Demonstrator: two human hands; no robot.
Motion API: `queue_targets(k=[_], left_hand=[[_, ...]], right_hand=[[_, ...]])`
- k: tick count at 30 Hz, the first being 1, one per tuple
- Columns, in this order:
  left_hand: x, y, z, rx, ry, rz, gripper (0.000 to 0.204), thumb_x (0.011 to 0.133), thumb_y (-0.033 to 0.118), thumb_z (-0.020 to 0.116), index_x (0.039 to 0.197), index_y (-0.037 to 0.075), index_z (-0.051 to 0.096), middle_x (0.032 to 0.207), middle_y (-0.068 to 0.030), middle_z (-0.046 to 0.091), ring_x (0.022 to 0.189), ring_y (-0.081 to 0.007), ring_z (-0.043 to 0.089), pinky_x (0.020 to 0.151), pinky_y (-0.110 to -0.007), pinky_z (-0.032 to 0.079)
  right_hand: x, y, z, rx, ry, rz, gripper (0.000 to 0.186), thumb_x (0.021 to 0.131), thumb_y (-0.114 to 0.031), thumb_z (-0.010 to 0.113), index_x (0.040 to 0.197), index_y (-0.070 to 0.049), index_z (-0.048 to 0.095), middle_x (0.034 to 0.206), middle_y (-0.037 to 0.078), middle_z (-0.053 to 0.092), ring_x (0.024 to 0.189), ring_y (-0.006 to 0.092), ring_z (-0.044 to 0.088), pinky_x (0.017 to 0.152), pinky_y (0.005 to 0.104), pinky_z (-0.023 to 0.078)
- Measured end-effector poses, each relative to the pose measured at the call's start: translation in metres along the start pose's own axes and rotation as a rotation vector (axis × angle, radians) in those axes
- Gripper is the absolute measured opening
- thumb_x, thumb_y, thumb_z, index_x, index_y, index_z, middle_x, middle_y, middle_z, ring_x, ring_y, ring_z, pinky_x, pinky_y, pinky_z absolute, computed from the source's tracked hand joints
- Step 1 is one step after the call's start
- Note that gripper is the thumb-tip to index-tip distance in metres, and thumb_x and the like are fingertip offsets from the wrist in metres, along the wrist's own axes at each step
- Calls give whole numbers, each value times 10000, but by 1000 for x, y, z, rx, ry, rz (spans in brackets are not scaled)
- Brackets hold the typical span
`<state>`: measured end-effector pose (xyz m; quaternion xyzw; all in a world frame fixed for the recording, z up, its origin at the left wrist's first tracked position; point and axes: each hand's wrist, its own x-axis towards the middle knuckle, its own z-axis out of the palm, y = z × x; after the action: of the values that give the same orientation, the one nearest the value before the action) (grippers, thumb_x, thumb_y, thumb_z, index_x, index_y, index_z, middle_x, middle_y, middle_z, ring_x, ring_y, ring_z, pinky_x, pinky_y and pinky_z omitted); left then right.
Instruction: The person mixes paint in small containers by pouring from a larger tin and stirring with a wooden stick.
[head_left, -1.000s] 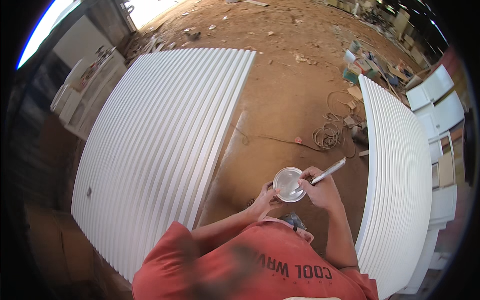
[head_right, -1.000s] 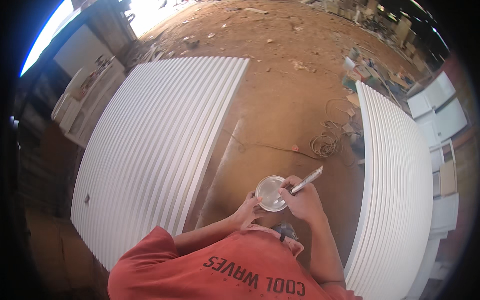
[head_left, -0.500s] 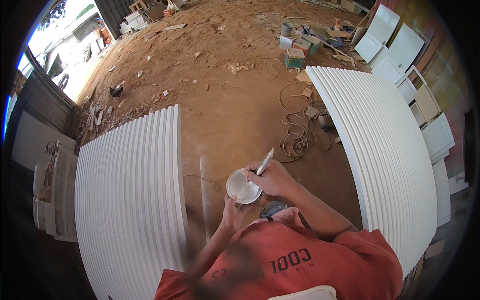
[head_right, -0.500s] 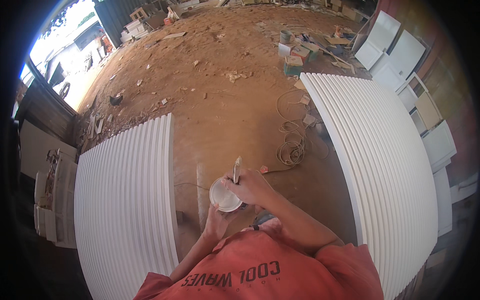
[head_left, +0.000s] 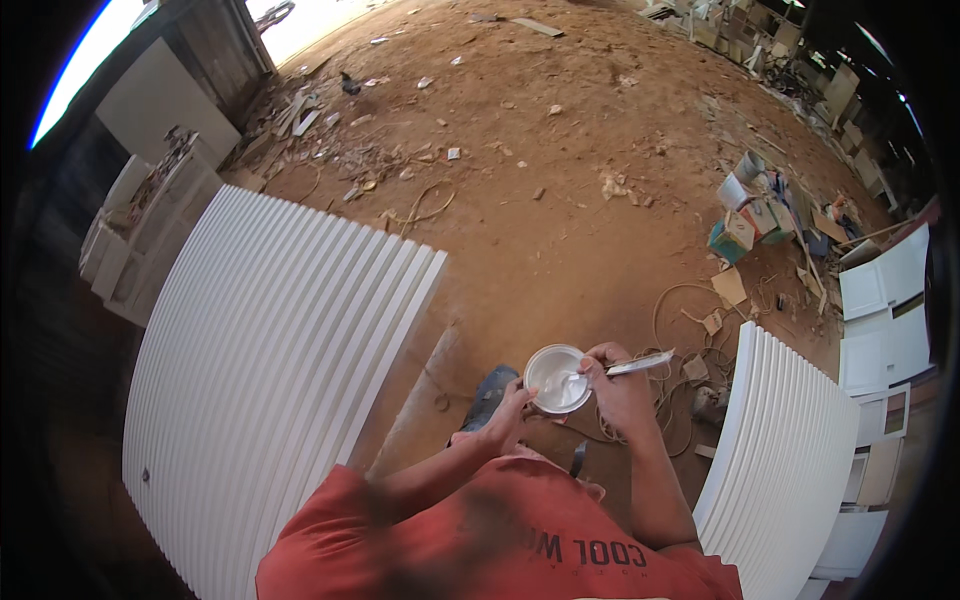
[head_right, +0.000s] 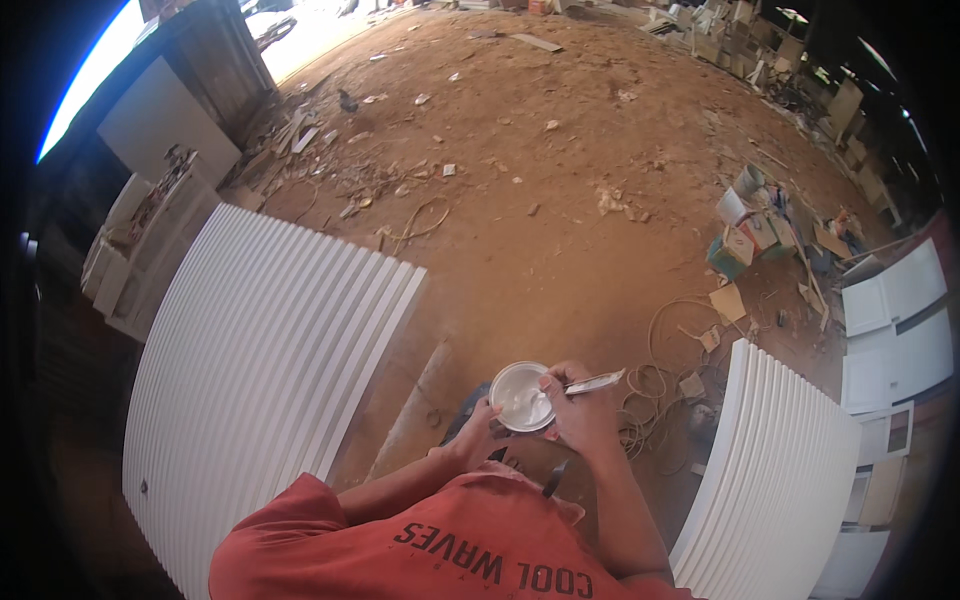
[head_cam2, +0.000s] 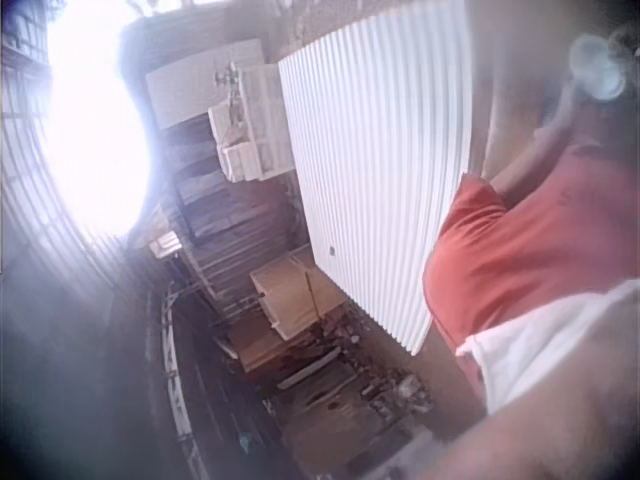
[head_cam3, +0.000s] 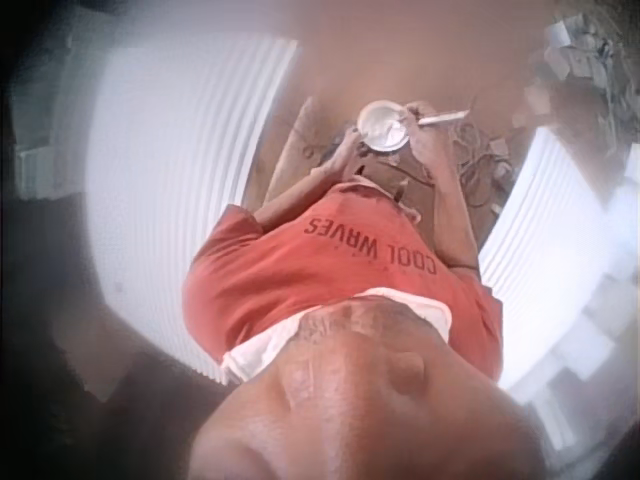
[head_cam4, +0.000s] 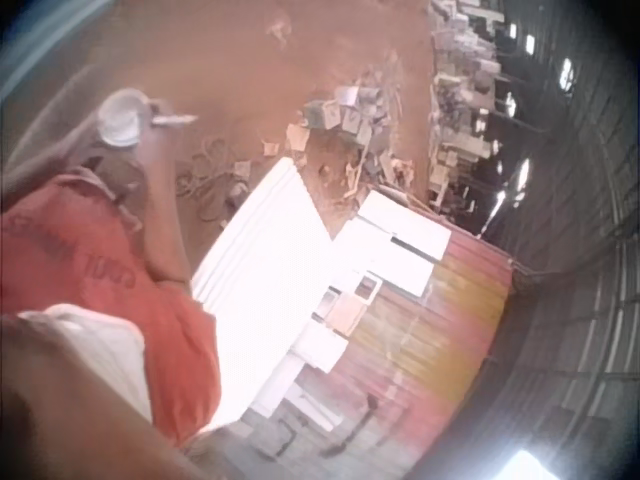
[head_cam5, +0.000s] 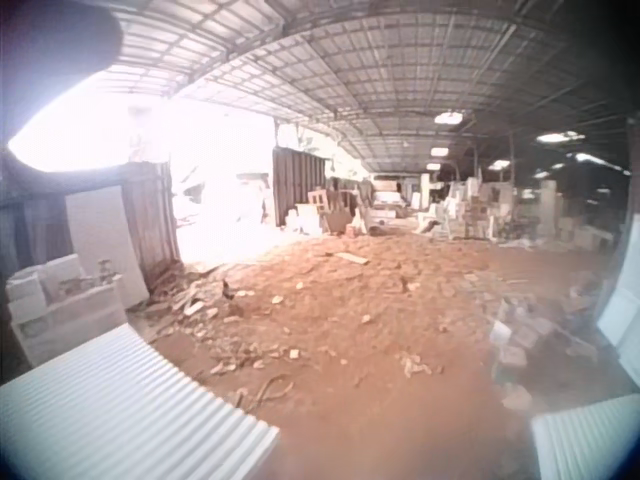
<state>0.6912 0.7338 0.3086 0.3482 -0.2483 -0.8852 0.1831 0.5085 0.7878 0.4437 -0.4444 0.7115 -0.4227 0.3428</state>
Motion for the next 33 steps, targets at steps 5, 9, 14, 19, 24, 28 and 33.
queue_targets(k=[5,9,14,19,24,28,33], left_hand=[[132,44,-17,-62,-130,-50,683,980,451,501,1522,90,295,1492,-166,439,1377,-364,457,1159,-532,365],[220,112,-5,-9,-149,-1,657,994,438,469,1520,77,311,1479,-170,453,1368,-357,470,1150,-525,380],[303,219,7,-38,-146,67,647,955,400,581,1451,121,273,1424,-149,399,1247,-326,500,1044,-534,449],[354,306,-3,-98,-46,158,697,940,417,598,1468,121,251,1414,-154,391,1242,-320,502,1049,-516,456],[401,382,-9,-231,178,263,677,937,427,634,1438,124,294,1403,-176,429,1253,-334,528,1050,-512,470],[451,424,-47,-260,266,356,806,919,454,667,1502,144,205,1307,-139,485,1166,-246,548,984,-454,476],[479,486,-63,-407,392,478,745,932,449,648,1469,123,246,1356,-142,417,1230,-271,508,1045,-489,453]], right_hand=[[120,32,-11,-22,-32,-143,231,962,-238,691,1054,-26,683,909,116,703,765,190,649,711,343,516],[225,20,-33,-113,-71,-127,267,964,-302,662,1067,-58,696,792,162,684,626,294,639,653,395,509],[351,-32,-58,-333,-45,-106,294,962,-316,679,1046,-36,696,784,164,698,727,258,702,658,390,518],[484,-48,-23,-204,49,-211,249,954,-277,695,1008,-36,717,793,154,713,734,248,705,667,372,524],[598,-41,16,-98,-205,-294,235,948,-242,697,1033,-23,711,816,179,729,772,262,738,684,377,548],[699,-72,26,-107,-399,-374,218,931,-227,730,996,-20,709,820,149,733,767,241,728,689,361,536],[809,-99,89,6,-521,-527,176,948,-198,707,1012,-35,697,822,145,731,768,243,723,687,359,527]])
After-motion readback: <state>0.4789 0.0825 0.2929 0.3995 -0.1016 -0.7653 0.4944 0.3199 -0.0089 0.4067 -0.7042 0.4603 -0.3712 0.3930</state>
